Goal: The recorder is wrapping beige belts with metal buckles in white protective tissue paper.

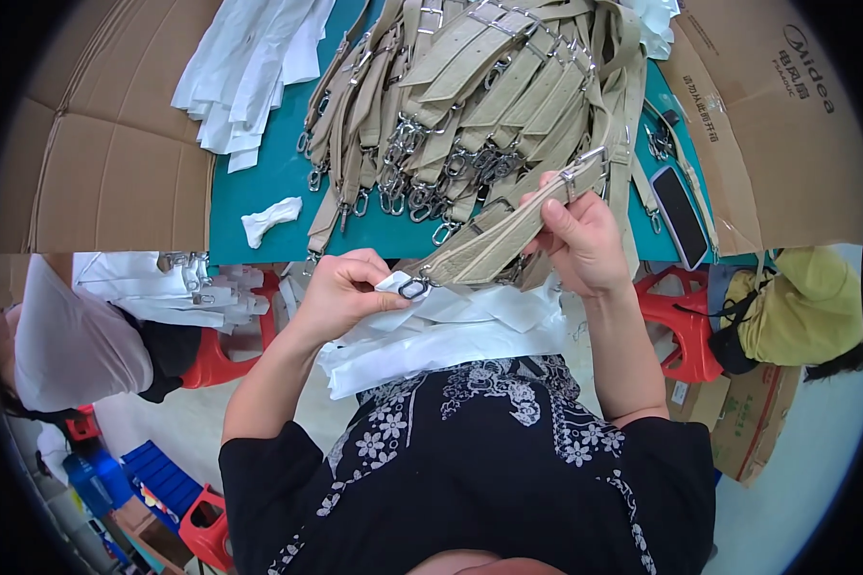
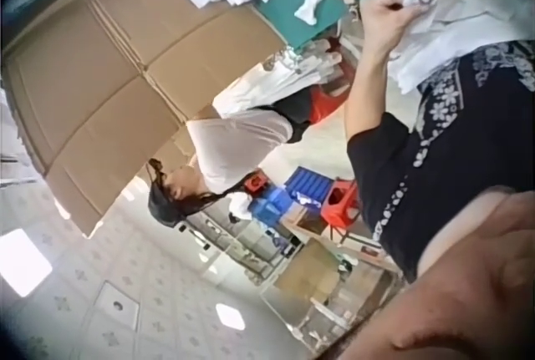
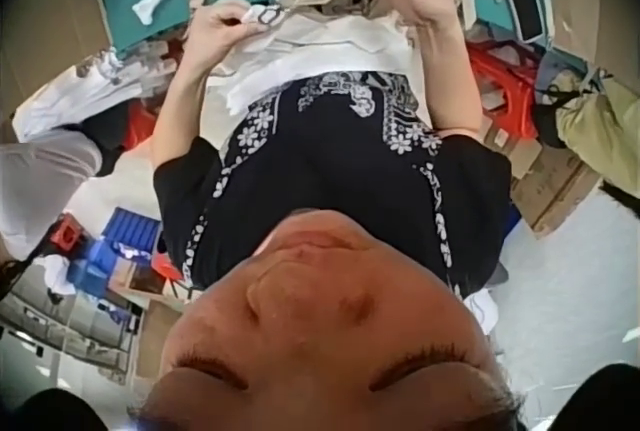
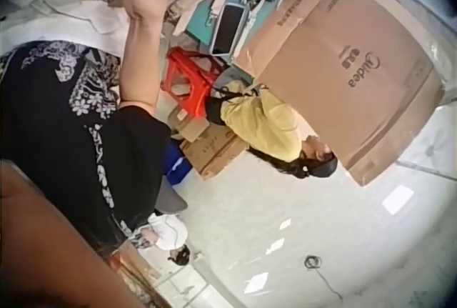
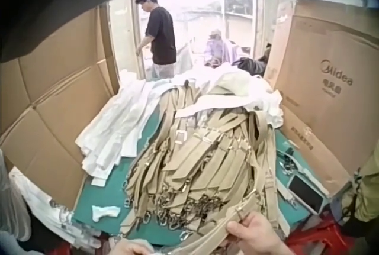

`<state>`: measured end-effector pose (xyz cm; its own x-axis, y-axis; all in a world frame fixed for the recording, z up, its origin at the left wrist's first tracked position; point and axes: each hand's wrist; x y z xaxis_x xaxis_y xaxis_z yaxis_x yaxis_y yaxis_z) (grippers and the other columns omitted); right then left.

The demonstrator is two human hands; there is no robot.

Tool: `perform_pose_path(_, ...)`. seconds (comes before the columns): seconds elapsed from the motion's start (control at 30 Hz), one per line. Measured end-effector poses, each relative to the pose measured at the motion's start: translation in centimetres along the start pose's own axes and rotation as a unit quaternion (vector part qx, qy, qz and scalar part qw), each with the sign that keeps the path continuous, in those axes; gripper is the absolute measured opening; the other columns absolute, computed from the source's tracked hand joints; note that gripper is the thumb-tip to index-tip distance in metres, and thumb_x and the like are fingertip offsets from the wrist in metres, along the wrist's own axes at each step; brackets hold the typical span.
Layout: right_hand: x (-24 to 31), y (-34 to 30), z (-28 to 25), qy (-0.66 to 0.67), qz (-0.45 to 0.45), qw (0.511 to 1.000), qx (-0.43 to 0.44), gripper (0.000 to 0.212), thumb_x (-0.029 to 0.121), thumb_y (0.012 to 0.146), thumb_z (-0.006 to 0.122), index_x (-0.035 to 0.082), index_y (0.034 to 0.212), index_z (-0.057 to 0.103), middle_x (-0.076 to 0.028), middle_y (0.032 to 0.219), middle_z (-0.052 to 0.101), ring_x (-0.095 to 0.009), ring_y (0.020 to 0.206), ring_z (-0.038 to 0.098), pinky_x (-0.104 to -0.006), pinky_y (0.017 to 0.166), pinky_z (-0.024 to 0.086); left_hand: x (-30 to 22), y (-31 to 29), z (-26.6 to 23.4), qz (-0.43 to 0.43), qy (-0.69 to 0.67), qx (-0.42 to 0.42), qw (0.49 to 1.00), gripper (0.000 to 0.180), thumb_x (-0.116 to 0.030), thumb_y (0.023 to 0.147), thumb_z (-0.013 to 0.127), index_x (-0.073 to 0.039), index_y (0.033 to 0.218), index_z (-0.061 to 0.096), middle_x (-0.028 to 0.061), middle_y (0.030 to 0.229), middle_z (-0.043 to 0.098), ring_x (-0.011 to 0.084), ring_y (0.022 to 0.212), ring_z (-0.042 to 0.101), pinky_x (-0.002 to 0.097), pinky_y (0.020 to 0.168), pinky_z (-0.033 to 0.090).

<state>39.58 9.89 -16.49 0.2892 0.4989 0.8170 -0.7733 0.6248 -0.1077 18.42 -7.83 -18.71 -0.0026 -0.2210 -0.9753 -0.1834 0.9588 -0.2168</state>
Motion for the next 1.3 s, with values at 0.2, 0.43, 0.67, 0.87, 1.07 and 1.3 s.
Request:
perform_pose_path(0.2,0.3,0.2,0.4,0.018,0.005,1.0,0.015,0.03,0.013,0.086,0.054,0.003,0.111,0.041,-0.011,0.095,0.06,-0.016,0.076,0.062,-0.0266,0.059,0.055,0.8,-0.5,-0.4,0.013,-0.015,-0.01,1.0,0.016,0.005,0.056,0.076,-0.003,0.067,0.067,0.001,0.069,0.057,0.0082,0.065,0.052,0.0205,0.057,0.04)
perform_pose_path(0.43,0.3,0.4,0.6,0.005,0.01,1.0,0.007,0.029,0.013,0.087,0.053,0.002,0.111,0.041,-0.011,0.095,0.06,-0.015,0.075,0.062,-0.0248,0.059,0.055,1.2,-0.7,-0.6,0.037,-0.008,-0.007,0.999,0.016,0.005,0.056,0.076,-0.003,0.067,0.067,0.0019,0.071,0.059,0.0087,0.066,0.054,0.0211,0.058,0.041)
perform_pose_path(0.67,0.3,0.6,0.4,0.005,0.008,1.0,0.01,0.028,0.013,0.088,0.052,0.002,0.111,0.042,-0.01,0.095,0.06,-0.015,0.076,0.062,-0.0237,0.058,0.055,1.3,-0.9,-0.6,0.06,-0.016,-0.002,0.998,0.017,0.004,0.056,0.076,-0.004,0.068,0.067,0.002,0.071,0.059,0.0092,0.067,0.054,0.0212,0.059,0.041)
perform_pose_path(0.87,-0.1,0.6,0.6,-0.011,0.012,1.0,0.011,0.027,0.013,0.087,0.053,0.002,0.109,0.043,-0.01,0.094,0.059,-0.015,0.076,0.062,-0.0239,0.058,0.055,1.1,-0.9,-0.6,0.042,-0.027,0.002,0.999,0.017,0.004,0.057,0.076,-0.003,0.07,0.068,0.002,0.073,0.059,0.0095,0.068,0.054,0.0214,0.061,0.042)
perform_pose_path(1.07,-0.9,1.1,0.9,-0.115,0.016,0.993,-0.026,0.023,0.012,0.085,0.057,0.001,0.103,0.048,-0.007,0.09,0.059,-0.013,0.077,0.06,-0.0238,0.061,0.053,0.8,-0.1,-0.4,-0.018,-0.018,0.034,0.999,0.02,0.0,0.063,0.074,-0.002,0.082,0.068,0.0031,0.081,0.059,0.0097,0.073,0.054,0.0212,0.064,0.042)
perform_pose_path(1.3,-1.9,1.2,1.7,-0.192,0.003,0.98,-0.05,0.025,0.011,0.083,0.06,0.0,0.103,0.051,-0.007,0.091,0.06,-0.014,0.078,0.06,-0.0243,0.064,0.052,0.7,0.5,0.1,-0.012,0.013,0.039,0.999,0.014,-0.008,0.075,0.067,-0.001,0.087,0.067,0.0029,0.084,0.058,0.0096,0.075,0.052,0.0214,0.066,0.042)
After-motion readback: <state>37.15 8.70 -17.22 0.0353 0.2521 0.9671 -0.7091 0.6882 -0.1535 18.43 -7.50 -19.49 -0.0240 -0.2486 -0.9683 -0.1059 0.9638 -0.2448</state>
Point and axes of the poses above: each hand's wrist, its own y-axis towards the middle knuckle, its own z-axis out of the palm, x = y × z
